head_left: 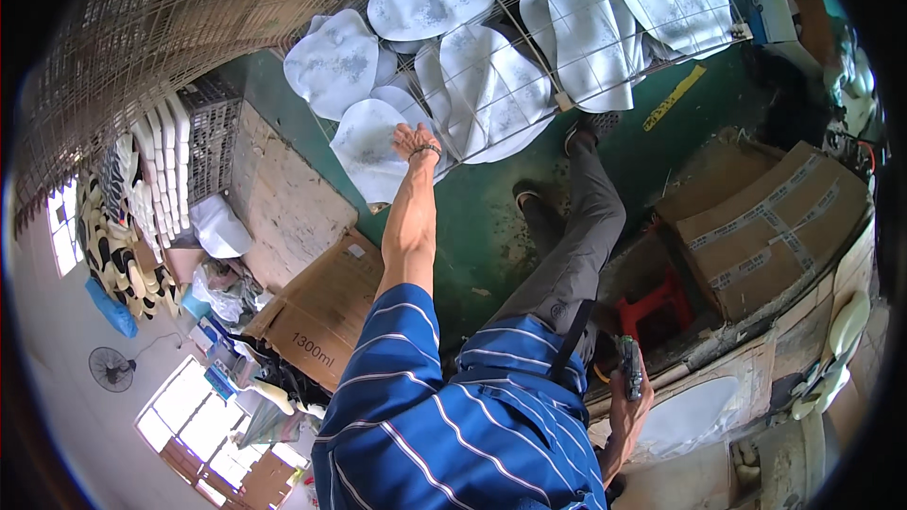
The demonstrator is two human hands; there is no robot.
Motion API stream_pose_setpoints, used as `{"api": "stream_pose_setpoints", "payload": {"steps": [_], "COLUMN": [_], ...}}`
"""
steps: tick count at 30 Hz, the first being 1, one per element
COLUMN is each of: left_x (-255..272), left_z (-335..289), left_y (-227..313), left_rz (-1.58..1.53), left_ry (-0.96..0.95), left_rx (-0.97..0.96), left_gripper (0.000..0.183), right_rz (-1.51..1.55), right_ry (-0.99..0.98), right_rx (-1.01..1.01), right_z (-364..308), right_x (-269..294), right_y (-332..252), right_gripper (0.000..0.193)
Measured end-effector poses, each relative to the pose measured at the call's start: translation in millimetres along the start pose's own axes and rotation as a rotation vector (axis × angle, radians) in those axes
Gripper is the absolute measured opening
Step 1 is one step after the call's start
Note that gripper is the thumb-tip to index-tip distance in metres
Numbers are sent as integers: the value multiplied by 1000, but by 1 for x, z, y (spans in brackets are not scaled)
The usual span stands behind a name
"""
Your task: Applying spray adhesive to foam pads and assembling components on a workbench.
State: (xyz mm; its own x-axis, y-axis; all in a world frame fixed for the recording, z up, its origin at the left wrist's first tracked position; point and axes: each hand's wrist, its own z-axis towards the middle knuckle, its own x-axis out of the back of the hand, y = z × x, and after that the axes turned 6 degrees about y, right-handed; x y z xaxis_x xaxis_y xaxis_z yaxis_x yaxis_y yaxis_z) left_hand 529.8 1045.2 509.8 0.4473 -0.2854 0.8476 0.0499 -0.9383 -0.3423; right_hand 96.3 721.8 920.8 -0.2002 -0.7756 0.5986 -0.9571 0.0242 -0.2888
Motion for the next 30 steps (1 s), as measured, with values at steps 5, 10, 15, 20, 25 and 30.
{"api": "stream_pose_setpoints", "payload": {"steps": [5,10,15,20,25,30], "left_x": [-13,-8,12,15,31,53], "left_z": [8,-3,-21,-46,-121,-221], "left_y": [-5,1,23,54,90,146], "left_rz": [101,3,-150,-273,-426,-514], "left_ry": [-42,177,118,219,80,-195], "left_rx": [16,-37,-107,-42,-327,-594], "left_gripper": [46,50,49,56,65,63], "right_rz": [-5,-33,78,96,121,343], "right_ry": [3,-48,-71,-21,21,255], "right_rx": [25,-67,-26,35,-108,64], "right_z": [10,13,12,2,-34,-44], "right_x": [-3,-3,3,4,24,79], "right_y": [11,4,-2,-2,-7,34], "right_gripper": [64,62,62,63,63,61]}}
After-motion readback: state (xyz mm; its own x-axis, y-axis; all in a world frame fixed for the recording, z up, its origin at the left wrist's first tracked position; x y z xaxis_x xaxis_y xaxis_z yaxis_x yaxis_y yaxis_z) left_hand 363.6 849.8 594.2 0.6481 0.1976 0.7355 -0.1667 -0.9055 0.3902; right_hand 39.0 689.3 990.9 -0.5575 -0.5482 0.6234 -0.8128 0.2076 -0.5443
